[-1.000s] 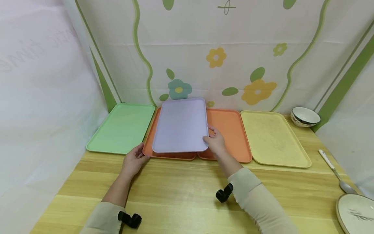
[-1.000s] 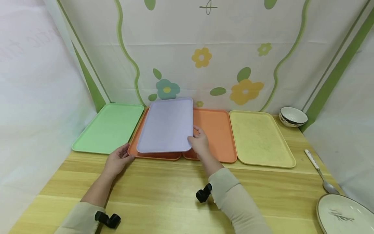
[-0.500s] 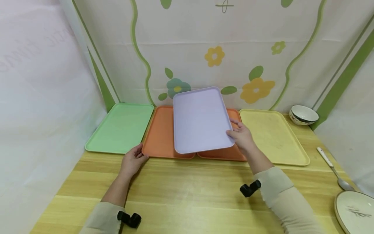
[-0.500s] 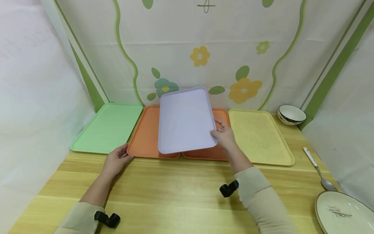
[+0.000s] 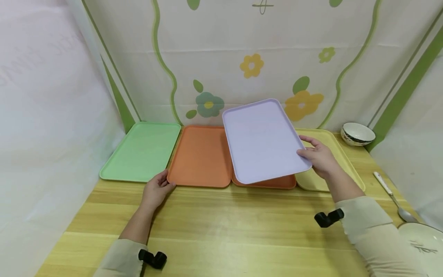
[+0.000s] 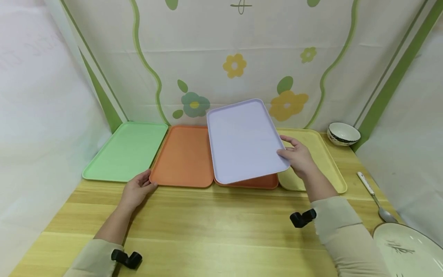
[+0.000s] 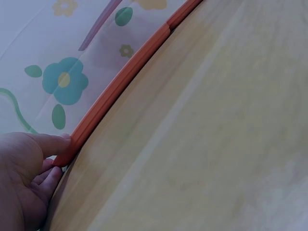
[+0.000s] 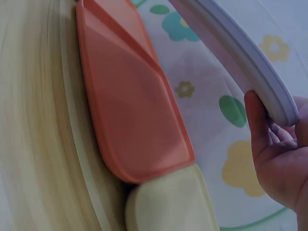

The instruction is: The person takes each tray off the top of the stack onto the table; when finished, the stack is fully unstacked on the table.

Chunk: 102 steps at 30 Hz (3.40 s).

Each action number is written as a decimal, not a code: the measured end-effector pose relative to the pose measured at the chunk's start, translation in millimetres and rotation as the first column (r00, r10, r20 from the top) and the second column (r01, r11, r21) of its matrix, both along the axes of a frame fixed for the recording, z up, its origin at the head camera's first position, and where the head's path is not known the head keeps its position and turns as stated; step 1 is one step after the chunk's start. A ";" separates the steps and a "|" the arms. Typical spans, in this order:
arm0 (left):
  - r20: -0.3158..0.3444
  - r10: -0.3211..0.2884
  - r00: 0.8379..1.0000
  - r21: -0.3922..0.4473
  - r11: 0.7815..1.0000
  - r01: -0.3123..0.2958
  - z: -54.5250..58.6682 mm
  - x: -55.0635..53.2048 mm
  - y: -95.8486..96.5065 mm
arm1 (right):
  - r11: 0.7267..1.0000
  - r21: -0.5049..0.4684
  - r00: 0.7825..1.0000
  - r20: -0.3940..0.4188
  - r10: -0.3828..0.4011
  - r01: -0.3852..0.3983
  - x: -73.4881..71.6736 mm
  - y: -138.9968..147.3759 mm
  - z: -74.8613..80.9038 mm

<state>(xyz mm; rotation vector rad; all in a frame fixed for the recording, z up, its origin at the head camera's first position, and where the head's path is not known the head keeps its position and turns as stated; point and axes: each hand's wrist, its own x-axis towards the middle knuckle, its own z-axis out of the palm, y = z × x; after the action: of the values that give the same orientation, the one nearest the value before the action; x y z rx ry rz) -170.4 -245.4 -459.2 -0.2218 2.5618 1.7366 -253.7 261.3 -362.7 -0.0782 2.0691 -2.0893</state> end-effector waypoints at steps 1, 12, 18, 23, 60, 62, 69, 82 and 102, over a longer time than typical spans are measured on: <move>-0.002 0.001 1.000 0.003 1.000 -0.001 0.1 0.0 0.1 | 1.000 -0.002 1.000 0.002 0.014 -0.014 0.0 4.1 1.1; -0.002 0.001 1.000 0.021 1.000 -0.001 0.4 0.6 1.0 | 0.993 0.115 0.999 -0.004 0.039 -0.039 -0.8 26.1 13.9; -0.003 0.003 1.000 0.017 1.000 -0.003 -0.9 0.3 0.7 | 0.970 0.232 0.997 0.003 0.081 -0.080 -4.3 29.0 15.8; 0.001 0.007 1.000 0.017 1.000 -0.007 -0.6 0.1 0.7 | 0.929 0.349 0.992 0.031 0.124 -0.127 -6.3 30.0 14.4; -0.006 -0.003 1.000 0.022 1.000 0.003 -1.2 -0.7 1.1 | 0.763 0.502 0.904 0.104 0.415 -0.408 -0.3 -4.2 -26.0; -0.008 -0.002 1.000 0.018 1.000 0.003 -0.8 -0.4 1.3 | 0.747 0.545 0.910 0.075 0.409 -0.381 2.1 -8.9 -30.5; 0.001 -0.002 1.000 0.017 1.000 0.002 0.0 -0.2 1.4 | 0.730 0.599 0.920 0.031 0.390 -0.329 9.0 -22.0 -45.7; -0.016 -0.003 1.000 0.021 1.000 0.003 -0.3 -1.3 1.0 | 0.686 0.688 0.925 -0.058 0.375 -0.235 18.7 -30.9 -64.9; -0.015 -0.004 1.000 0.020 1.000 0.005 -0.6 -1.8 0.7 | 0.643 0.744 0.932 -0.080 0.352 -0.179 34.7 -36.1 -75.0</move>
<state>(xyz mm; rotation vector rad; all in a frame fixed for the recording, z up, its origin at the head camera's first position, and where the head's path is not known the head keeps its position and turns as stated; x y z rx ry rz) -172.2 -244.7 -459.7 -0.2028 2.5523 1.7682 -219.0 225.2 -437.6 -0.4796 2.6655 -0.9931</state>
